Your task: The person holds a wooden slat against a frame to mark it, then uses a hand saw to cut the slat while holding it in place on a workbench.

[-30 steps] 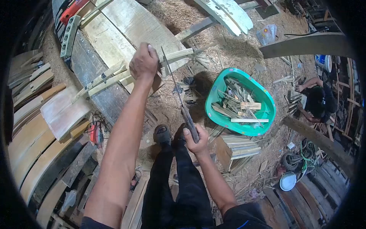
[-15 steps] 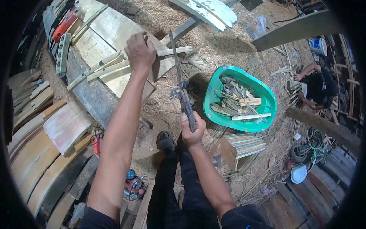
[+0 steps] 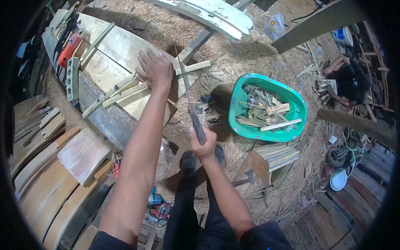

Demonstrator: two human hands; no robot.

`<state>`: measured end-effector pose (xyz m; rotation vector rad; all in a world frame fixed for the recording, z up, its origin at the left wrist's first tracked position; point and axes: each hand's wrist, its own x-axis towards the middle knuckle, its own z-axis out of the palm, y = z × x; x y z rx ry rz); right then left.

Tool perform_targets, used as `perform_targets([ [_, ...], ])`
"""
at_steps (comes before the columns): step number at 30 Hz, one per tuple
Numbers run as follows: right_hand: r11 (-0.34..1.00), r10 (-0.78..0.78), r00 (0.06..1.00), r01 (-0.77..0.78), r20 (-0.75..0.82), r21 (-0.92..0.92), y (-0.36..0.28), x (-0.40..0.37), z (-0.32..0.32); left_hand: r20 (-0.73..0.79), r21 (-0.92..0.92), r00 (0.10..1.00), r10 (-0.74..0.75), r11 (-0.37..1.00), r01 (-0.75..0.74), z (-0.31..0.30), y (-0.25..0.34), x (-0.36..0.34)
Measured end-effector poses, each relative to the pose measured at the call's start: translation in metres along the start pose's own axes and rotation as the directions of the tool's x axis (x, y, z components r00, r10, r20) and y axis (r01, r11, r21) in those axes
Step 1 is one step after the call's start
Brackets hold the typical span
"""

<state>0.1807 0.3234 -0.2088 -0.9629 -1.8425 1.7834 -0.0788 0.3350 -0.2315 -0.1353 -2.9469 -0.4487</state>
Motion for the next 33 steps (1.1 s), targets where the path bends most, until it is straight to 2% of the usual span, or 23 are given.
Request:
perform_targets([
  [3,0.995,0.037,0.999,-0.039,-0.024,-0.088,-0.013,-0.015,-0.014,-0.029,0.005,0.999,0.037,0.999,-0.037,0.001,0.000,-0.002],
  [4,0.992,0.002,1.000,-0.006,-0.031,-0.124,-0.012,-0.012,-0.015,-0.024,-0.010,0.999,0.026,1.000,-0.026,0.002,0.000,-0.001],
  [8,0.999,-0.022,1.000,0.021,-0.010,-0.042,-0.005,0.035,0.013,-0.046,0.063,0.998,0.032,0.998,-0.029,0.002,0.000,-0.001],
  [11,0.989,-0.050,0.999,0.047,-0.018,-0.141,-0.010,0.023,0.011,-0.029,0.068,0.999,0.029,0.997,-0.027,-0.001,0.001,-0.001],
  [12,0.991,0.000,1.000,-0.003,-0.022,-0.132,-0.015,0.006,0.005,-0.025,0.081,0.999,0.030,0.996,-0.027,0.000,0.002,-0.001],
  [15,0.976,-0.154,0.984,0.139,-0.086,-0.166,-0.014,-0.032,-0.009,-0.018,0.084,1.000,0.026,0.996,-0.024,-0.001,0.002,0.000],
  [18,0.990,0.011,0.999,-0.016,-0.038,-0.140,-0.019,-0.019,-0.012,-0.012,0.082,1.000,0.018,0.996,-0.017,0.000,0.002,-0.001],
  [21,0.989,-0.012,1.000,0.010,-0.011,-0.146,-0.010,0.031,0.007,-0.023,0.042,1.000,0.015,0.999,-0.014,0.002,0.001,-0.002],
  [24,0.991,0.009,1.000,-0.007,0.022,-0.130,-0.010,0.029,0.006,-0.004,0.050,1.000,0.006,0.999,-0.005,0.002,0.001,-0.001],
  [27,0.983,-0.084,0.996,0.082,-0.002,-0.163,0.007,-0.031,-0.020,-0.005,0.055,1.000,0.006,0.998,-0.006,0.000,0.002,-0.001],
  [30,0.985,0.123,0.988,-0.111,-0.089,0.131,0.009,-0.052,-0.025,-0.018,0.058,1.000,0.004,0.998,-0.003,0.000,0.003,-0.001],
  [32,0.993,-0.063,0.998,0.063,0.013,-0.096,0.001,-0.012,-0.022,-0.032,0.050,0.999,0.010,0.999,-0.009,0.002,0.003,0.000],
  [33,0.998,0.050,0.997,-0.048,0.058,-0.033,-0.010,0.009,-0.013,-0.036,0.049,0.999,0.010,0.999,-0.008,0.002,0.002,-0.001],
])
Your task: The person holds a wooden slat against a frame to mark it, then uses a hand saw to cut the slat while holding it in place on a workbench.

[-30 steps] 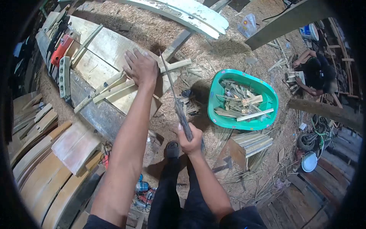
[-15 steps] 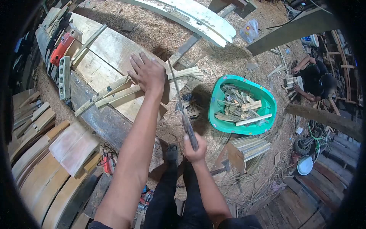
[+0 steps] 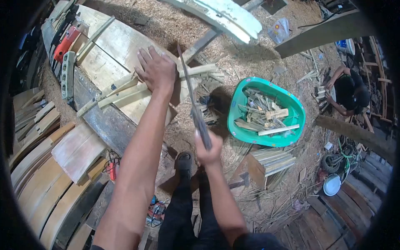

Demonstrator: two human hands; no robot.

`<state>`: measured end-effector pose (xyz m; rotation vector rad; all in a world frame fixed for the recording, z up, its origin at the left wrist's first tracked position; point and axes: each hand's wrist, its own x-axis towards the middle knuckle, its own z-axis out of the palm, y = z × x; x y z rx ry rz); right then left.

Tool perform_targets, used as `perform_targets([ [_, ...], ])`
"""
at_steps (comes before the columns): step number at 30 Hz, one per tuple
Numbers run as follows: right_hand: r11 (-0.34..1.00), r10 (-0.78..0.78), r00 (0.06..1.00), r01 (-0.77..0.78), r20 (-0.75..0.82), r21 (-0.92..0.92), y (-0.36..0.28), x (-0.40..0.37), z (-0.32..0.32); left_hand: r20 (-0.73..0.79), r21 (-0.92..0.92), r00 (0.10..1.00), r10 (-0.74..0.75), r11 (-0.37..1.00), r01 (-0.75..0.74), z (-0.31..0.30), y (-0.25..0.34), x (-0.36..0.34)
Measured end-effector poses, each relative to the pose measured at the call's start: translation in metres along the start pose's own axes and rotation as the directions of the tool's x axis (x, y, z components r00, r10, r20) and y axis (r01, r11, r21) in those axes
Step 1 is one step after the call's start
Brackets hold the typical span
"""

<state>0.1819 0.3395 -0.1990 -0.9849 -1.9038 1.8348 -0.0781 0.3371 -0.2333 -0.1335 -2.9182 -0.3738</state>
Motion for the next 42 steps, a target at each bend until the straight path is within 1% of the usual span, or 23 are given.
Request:
perform_targets([
  [2,1.000,0.012,1.000,-0.012,0.017,0.007,-0.007,0.032,0.015,-0.029,-0.018,1.000,-0.002,1.000,0.002,0.004,-0.004,-0.004],
  [4,0.999,0.021,1.000,-0.021,0.008,-0.028,-0.005,0.023,0.014,-0.056,-0.028,0.998,0.005,1.000,-0.007,0.007,-0.003,0.000],
  [7,0.976,-0.088,0.996,0.089,0.012,-0.199,0.013,-0.035,-0.009,-0.015,-0.021,1.000,0.000,1.000,0.000,0.004,-0.002,0.000],
  [8,0.972,-0.069,0.998,0.064,-0.013,-0.225,0.011,-0.054,-0.015,0.003,-0.024,1.000,-0.003,1.000,0.003,0.002,-0.001,0.001],
  [12,0.986,-0.074,0.997,0.073,-0.004,-0.147,0.000,-0.034,-0.012,0.001,-0.029,1.000,-0.005,1.000,0.005,0.003,-0.001,0.000],
  [13,0.996,0.016,1.000,-0.014,0.015,-0.092,-0.004,-0.014,-0.004,-0.010,-0.028,1.000,-0.002,1.000,0.002,0.002,0.000,0.000],
  [16,0.996,-0.066,0.998,0.067,0.014,-0.063,0.002,0.042,0.018,-0.022,-0.025,1.000,0.000,1.000,0.000,0.001,-0.001,0.001],
  [18,0.997,-0.045,0.998,0.047,0.038,-0.061,-0.007,0.038,0.016,0.006,-0.021,1.000,-0.001,1.000,0.001,-0.003,0.002,0.003],
  [20,0.997,0.015,0.999,-0.012,0.037,-0.081,-0.002,0.001,0.001,0.006,-0.033,1.000,-0.003,0.999,0.003,-0.001,0.000,0.000],
  [22,0.964,-0.142,0.989,0.147,0.041,-0.222,0.012,-0.043,-0.015,-0.001,-0.011,1.000,-0.012,1.000,0.012,0.002,0.002,-0.003],
  [24,0.997,-0.014,0.998,0.009,-0.060,-0.071,0.003,-0.065,-0.013,-0.018,0.004,1.000,-0.003,1.000,0.003,0.001,-0.001,0.005],
  [25,1.000,-0.021,0.995,0.021,-0.099,0.000,0.003,-0.064,-0.010,-0.019,-0.002,1.000,-0.003,1.000,0.003,0.000,0.000,0.004],
  [27,0.981,-0.099,0.995,0.098,0.004,-0.169,0.019,-0.046,-0.014,-0.012,-0.026,1.000,-0.006,1.000,0.006,-0.002,0.001,0.000],
  [28,0.987,-0.101,0.995,0.102,0.010,-0.121,0.013,-0.024,-0.004,-0.008,-0.033,1.000,-0.009,0.999,0.008,-0.003,0.002,0.000],
  [29,0.997,0.004,1.000,-0.004,-0.002,-0.077,0.003,-0.005,0.004,-0.005,-0.037,1.000,-0.012,0.999,0.012,-0.003,0.001,0.000],
  [30,1.000,0.024,1.000,-0.024,0.000,0.008,0.005,0.018,0.011,-0.002,-0.044,1.000,-0.013,0.999,0.013,-0.002,0.001,0.000],
  [31,0.998,0.056,0.998,-0.056,0.000,0.007,-0.005,0.035,0.017,-0.025,-0.052,1.000,-0.005,0.999,0.004,0.000,0.000,-0.001],
  [34,0.996,-0.001,0.999,0.005,0.040,-0.087,0.004,0.012,0.007,-0.016,-0.042,1.000,0.004,0.999,-0.004,0.002,0.000,-0.001],
  [35,0.997,0.014,1.000,-0.012,0.024,-0.077,0.007,-0.010,0.000,-0.022,-0.024,1.000,0.005,1.000,-0.005,0.003,-0.002,-0.001],
  [36,0.997,-0.046,0.999,0.046,0.002,-0.064,0.014,-0.032,-0.006,-0.008,-0.016,1.000,0.001,1.000,-0.001,0.002,-0.002,-0.003],
  [38,0.996,-0.041,0.999,0.040,-0.016,-0.078,0.008,-0.049,-0.012,-0.001,-0.016,1.000,-0.011,1.000,0.011,-0.001,0.001,0.000],
  [41,0.992,-0.053,0.997,0.058,0.048,-0.114,0.018,-0.024,-0.009,-0.027,-0.062,1.000,-0.009,0.998,0.007,0.002,0.000,0.000],
  [42,0.994,-0.061,0.998,0.064,0.033,-0.094,-0.001,-0.003,-0.002,-0.029,-0.079,0.999,-0.012,0.997,0.010,0.003,0.000,0.000],
])
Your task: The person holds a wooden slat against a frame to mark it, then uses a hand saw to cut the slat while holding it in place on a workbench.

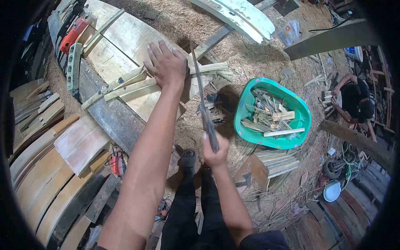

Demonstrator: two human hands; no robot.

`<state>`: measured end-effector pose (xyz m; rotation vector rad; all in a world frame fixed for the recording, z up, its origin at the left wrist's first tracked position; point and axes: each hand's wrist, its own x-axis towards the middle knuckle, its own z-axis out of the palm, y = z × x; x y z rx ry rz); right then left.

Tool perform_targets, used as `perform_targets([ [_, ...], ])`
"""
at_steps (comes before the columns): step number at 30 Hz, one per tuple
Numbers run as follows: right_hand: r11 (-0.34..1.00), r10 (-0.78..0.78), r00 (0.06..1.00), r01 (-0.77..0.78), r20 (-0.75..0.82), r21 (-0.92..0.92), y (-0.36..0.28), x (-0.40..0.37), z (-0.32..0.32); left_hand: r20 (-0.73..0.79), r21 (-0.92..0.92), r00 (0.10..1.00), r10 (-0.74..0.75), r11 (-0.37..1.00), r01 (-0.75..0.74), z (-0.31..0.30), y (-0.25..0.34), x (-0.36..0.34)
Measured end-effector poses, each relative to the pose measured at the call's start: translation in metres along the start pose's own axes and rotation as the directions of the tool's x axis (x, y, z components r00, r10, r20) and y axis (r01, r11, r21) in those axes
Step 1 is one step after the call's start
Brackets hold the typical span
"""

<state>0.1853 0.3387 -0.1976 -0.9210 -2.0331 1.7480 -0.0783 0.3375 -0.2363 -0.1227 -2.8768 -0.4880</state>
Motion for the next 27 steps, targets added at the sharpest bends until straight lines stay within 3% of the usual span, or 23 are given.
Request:
perform_targets([
  [2,0.993,0.108,0.993,-0.110,0.036,0.039,-0.009,0.037,0.005,-0.008,0.039,1.000,-0.003,0.999,0.003,-0.001,0.000,0.003],
  [5,0.997,-0.041,0.999,0.043,0.032,-0.066,0.002,0.026,0.005,0.010,0.061,1.000,-0.017,0.998,0.017,-0.003,0.002,0.000],
  [6,0.998,0.033,0.997,-0.030,0.064,-0.050,0.007,0.003,-0.002,0.016,0.070,1.000,-0.010,0.997,0.008,-0.004,0.002,0.000],
  [7,0.995,-0.055,0.998,0.057,0.029,-0.077,0.005,-0.016,-0.006,-0.005,0.080,1.000,0.001,0.997,-0.001,0.001,0.000,0.000],
  [10,0.994,0.045,0.998,-0.047,-0.033,-0.094,0.012,-0.052,-0.013,0.028,0.077,0.999,-0.017,0.997,0.015,-0.003,0.002,0.000],
  [12,0.994,0.079,0.994,-0.084,-0.078,-0.063,0.006,-0.039,-0.007,0.003,0.076,1.000,-0.007,0.997,0.007,0.000,0.002,0.002],
  [14,0.999,0.009,1.000,-0.008,0.014,-0.048,0.006,0.001,0.003,0.004,0.066,1.000,-0.009,0.998,0.008,-0.002,0.001,0.000],
  [16,0.995,0.088,0.996,-0.088,0.010,0.053,-0.008,0.040,0.015,0.022,0.066,1.000,-0.009,0.998,0.007,-0.002,0.000,0.000],
  [20,0.996,0.067,0.997,-0.064,0.047,-0.065,-0.007,0.003,0.003,0.037,0.044,0.999,-0.013,0.999,0.011,-0.002,0.001,0.001],
  [21,0.995,-0.040,0.997,0.045,0.062,-0.085,-0.004,-0.014,-0.005,0.044,0.062,0.999,-0.016,0.998,0.013,-0.001,0.001,-0.001],
  [23,0.981,-0.017,0.998,0.029,0.066,-0.190,-0.001,-0.047,-0.021,0.046,0.096,0.999,-0.020,0.995,0.015,-0.002,0.002,0.002],
  [26,0.995,0.064,0.998,-0.065,-0.007,-0.073,-0.013,-0.019,-0.016,0.042,0.065,0.999,-0.023,0.998,0.020,-0.002,0.002,0.001],
  [27,0.982,0.176,0.984,-0.176,0.002,0.061,-0.015,-0.002,-0.008,0.015,0.053,1.000,-0.019,0.998,0.018,-0.001,0.003,0.000],
])
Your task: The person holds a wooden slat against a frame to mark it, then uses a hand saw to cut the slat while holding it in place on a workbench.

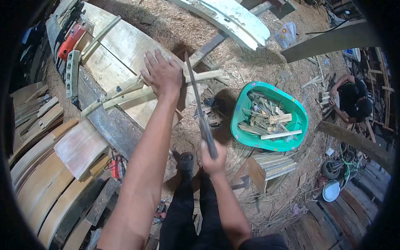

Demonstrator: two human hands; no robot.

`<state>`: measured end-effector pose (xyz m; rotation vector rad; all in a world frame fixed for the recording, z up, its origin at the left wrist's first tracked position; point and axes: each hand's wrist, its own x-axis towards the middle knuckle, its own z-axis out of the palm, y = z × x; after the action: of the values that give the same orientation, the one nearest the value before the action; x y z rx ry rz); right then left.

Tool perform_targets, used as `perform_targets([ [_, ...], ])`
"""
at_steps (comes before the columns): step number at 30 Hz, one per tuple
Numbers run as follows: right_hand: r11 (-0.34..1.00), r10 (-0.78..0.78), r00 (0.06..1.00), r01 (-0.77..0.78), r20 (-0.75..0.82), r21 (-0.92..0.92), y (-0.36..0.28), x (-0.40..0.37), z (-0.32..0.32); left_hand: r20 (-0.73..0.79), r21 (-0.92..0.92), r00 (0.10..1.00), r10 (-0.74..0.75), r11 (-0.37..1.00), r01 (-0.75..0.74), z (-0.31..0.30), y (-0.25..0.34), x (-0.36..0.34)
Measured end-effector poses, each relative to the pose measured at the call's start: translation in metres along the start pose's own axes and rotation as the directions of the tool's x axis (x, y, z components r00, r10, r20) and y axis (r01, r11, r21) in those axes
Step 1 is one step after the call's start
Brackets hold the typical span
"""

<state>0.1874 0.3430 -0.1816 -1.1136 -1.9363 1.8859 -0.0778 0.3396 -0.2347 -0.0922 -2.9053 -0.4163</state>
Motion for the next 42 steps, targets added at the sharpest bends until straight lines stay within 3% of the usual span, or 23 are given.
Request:
perform_targets([
  [2,0.990,-0.111,0.993,0.114,0.047,-0.081,0.000,0.038,0.010,-0.010,0.004,1.000,0.012,1.000,-0.012,0.000,0.000,0.003],
  [3,0.995,-0.074,0.997,0.075,0.032,-0.060,0.000,0.041,0.013,-0.013,0.005,1.000,0.015,1.000,-0.015,-0.001,-0.002,0.001],
  [7,0.996,-0.070,0.997,0.068,-0.017,-0.063,-0.006,0.011,0.018,0.075,-0.018,0.997,-0.012,1.000,0.013,-0.010,0.002,0.001],
  [8,0.976,-0.089,0.995,0.095,0.040,-0.198,0.015,-0.012,0.006,0.041,-0.008,0.999,-0.003,1.000,0.003,-0.008,0.004,0.001],
  [10,0.984,-0.103,0.994,0.098,-0.024,-0.150,0.024,-0.055,0.000,-0.028,0.022,1.000,0.015,1.000,-0.014,0.000,-0.001,0.000],
  [13,0.997,-0.016,0.998,0.011,-0.058,-0.075,0.017,-0.044,-0.001,-0.021,0.021,1.000,0.009,1.000,-0.009,0.000,0.000,0.001],
  [16,0.996,-0.077,0.997,0.077,0.022,-0.046,0.010,0.019,0.015,-0.022,0.023,1.000,0.012,1.000,-0.012,-0.001,-0.001,0.002],
  [19,0.996,-0.082,0.997,0.082,0.007,-0.044,0.002,0.048,0.024,0.033,0.016,0.999,0.006,1.000,-0.007,-0.002,-0.001,-0.001],
  [21,0.994,-0.075,0.997,0.077,0.023,-0.077,0.012,0.021,0.014,0.032,0.021,0.999,0.005,1.000,-0.006,-0.003,-0.001,0.001],
  [22,0.970,-0.184,0.983,0.185,0.021,-0.156,0.011,0.003,0.005,0.009,0.030,1.000,0.008,1.000,-0.009,-0.001,-0.001,0.001],
  [23,0.980,-0.136,0.990,0.130,-0.034,-0.149,0.015,-0.021,0.001,-0.014,0.036,1.000,0.009,0.999,-0.009,0.000,-0.001,0.001],
  [24,0.981,-0.058,0.998,0.058,0.004,-0.183,0.011,-0.035,-0.006,-0.014,0.036,1.000,0.004,0.999,-0.004,0.000,0.001,0.002],
  [27,0.993,-0.034,0.999,0.031,-0.021,-0.110,0.013,-0.031,-0.003,-0.007,0.036,1.000,-0.001,0.999,0.001,-0.001,0.000,-0.001],
  [28,0.976,-0.165,0.986,0.159,-0.027,-0.151,0.010,-0.014,0.006,0.000,0.028,1.000,0.000,1.000,0.000,-0.002,0.000,-0.001],
  [30,0.996,-0.092,0.996,0.092,-0.012,-0.015,0.004,0.025,0.021,-0.005,0.021,1.000,0.003,1.000,-0.002,-0.003,-0.001,0.003],
  [33,0.995,-0.076,0.997,0.077,0.015,-0.068,-0.007,0.050,0.021,-0.013,0.028,1.000,0.016,0.999,-0.016,-0.002,-0.001,0.000],
  [36,0.970,-0.180,0.983,0.183,0.034,-0.160,0.009,-0.002,0.002,-0.040,0.025,0.999,0.019,1.000,-0.018,0.001,-0.001,0.000],
  [38,0.982,-0.116,0.993,0.113,-0.011,-0.153,0.029,-0.043,-0.013,-0.033,0.029,0.999,0.015,0.999,-0.014,0.000,-0.001,-0.002],
  [41,0.992,-0.067,0.997,0.063,-0.030,-0.113,0.015,-0.039,-0.012,-0.035,0.018,0.999,0.016,1.000,-0.016,-0.001,-0.001,0.002],
  [42,0.983,-0.116,0.993,0.115,0.000,-0.140,0.009,-0.023,-0.007,-0.031,0.011,0.999,0.016,1.000,-0.016,-0.001,0.000,0.000],
])
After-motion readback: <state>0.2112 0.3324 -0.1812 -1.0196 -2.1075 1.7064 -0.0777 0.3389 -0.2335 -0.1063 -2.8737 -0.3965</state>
